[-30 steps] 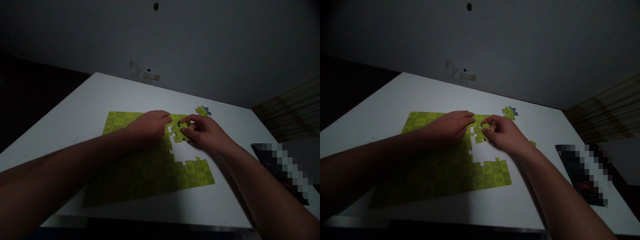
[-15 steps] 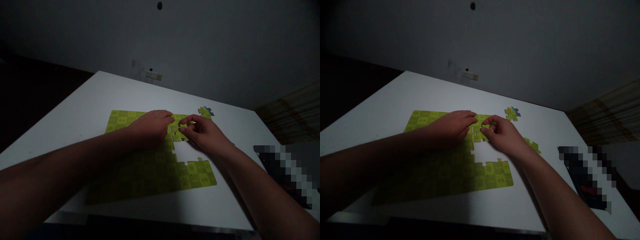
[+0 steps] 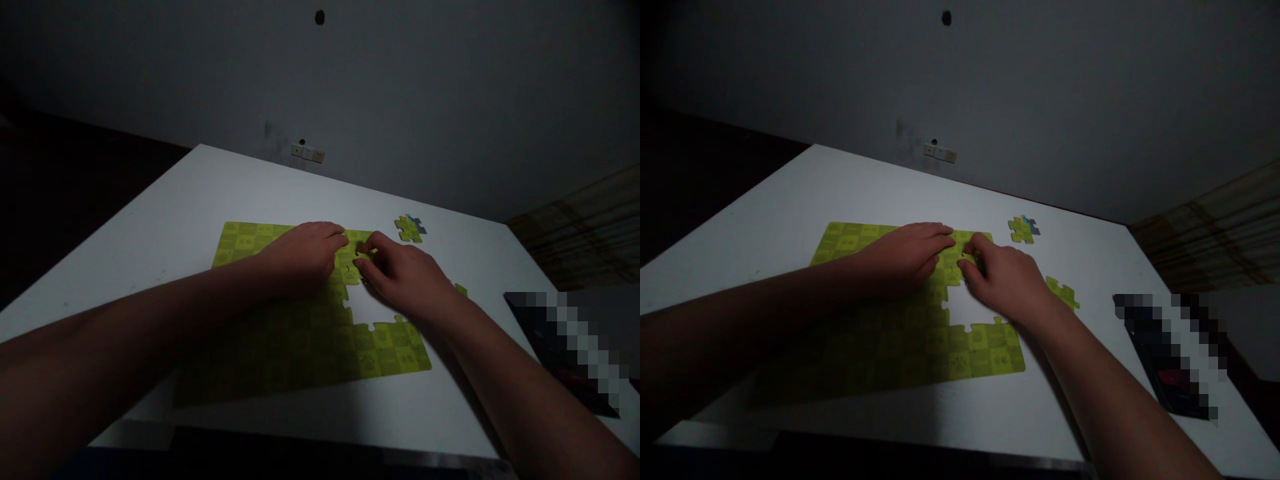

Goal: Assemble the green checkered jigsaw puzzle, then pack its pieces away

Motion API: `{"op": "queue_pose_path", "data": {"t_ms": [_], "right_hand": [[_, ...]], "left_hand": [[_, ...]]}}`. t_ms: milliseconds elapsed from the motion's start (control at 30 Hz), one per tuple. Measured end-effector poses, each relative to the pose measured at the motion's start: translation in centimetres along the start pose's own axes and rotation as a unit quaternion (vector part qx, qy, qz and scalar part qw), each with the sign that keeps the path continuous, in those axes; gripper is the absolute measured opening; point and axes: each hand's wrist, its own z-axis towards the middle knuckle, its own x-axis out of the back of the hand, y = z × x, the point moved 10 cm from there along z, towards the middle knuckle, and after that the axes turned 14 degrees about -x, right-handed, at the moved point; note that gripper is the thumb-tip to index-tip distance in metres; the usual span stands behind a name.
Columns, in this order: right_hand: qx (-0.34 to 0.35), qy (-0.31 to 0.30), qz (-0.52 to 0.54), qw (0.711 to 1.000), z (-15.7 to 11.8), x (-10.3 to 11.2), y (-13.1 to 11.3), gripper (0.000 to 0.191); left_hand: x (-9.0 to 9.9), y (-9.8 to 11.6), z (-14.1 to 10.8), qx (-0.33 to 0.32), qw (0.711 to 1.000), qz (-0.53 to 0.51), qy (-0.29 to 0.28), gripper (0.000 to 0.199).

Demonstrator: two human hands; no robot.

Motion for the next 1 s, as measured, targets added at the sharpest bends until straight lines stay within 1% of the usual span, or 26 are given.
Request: {"op": "queue_pose_path", "data": {"t_ms": [133, 300, 400, 467, 533, 567, 633, 733, 767, 833, 900, 933, 1000], "right_hand": [[0.005, 0.031, -0.058, 0.998, -0.3, 0.4, -0.6, 0.025], [0.025, 0.048, -0.068, 0.996, -0.6, 0.8, -1.4, 0.032], [0.039, 0.066, -0.106, 0.991, -0.8, 0.8, -1.9, 0.039], [0.041, 0.076, -0.133, 0.987, -0.9, 0.7, -2.2, 0.042], [0.033, 0.081, -0.129, 0.988, -0.7, 0.8, -2.1, 0.042], [0.022, 0.085, -0.116, 0.989, -0.4, 1.1, -1.7, 0.041], [-0.014, 0.109, -0.080, 0.991, 0.1, 2.6, -0.3, 0.042], [-0.064, 0.166, -0.047, 0.983, 0.7, 6.3, 2.9, 0.040], [-0.071, 0.176, -0.044, 0.981, 0.9, 7.5, 4.0, 0.039], [-0.073, 0.171, -0.052, 0.981, 1.5, 9.1, 6.0, 0.037], [-0.073, 0.143, -0.072, 0.984, 2.5, 9.6, 7.7, 0.035], [-0.075, 0.125, -0.083, 0.986, 3.1, 9.3, 8.5, 0.035], [-0.082, 0.101, -0.098, 0.987, 4.5, 8.3, 9.9, 0.037]], "left_hand": [[0.0, 0.0, -0.1, -0.003, 1.000, 0.003, 0.004, 0.053], [-0.1, -0.1, -0.1, 0.002, 1.000, 0.000, -0.001, 0.055], [0.0, 0.0, -0.1, -0.002, 1.000, 0.002, 0.001, 0.054], [0.0, 0.0, -0.1, -0.003, 1.000, 0.005, 0.000, 0.054], [0.1, 0.1, -0.1, -0.003, 1.000, 0.007, -0.005, 0.055], [0.2, 0.2, -0.1, -0.002, 1.000, 0.006, -0.007, 0.057], [0.3, 0.3, -0.2, -0.001, 1.000, 0.003, -0.008, 0.058], [0.2, 0.3, -0.3, -0.007, 1.000, -0.003, -0.013, 0.055], [-0.1, 0.2, -0.3, -0.011, 1.000, -0.003, -0.018, 0.053], [-0.8, -0.1, -0.5, -0.018, 0.999, 0.002, -0.040, 0.055], [-1.7, -0.4, -0.8, -0.025, 0.997, 0.006, -0.073, 0.068], [-2.2, -0.5, -0.9, -0.029, 0.995, 0.007, -0.090, 0.074], [-2.9, -0.5, -1.2, -0.039, 0.992, 0.007, -0.119, 0.080]]}}
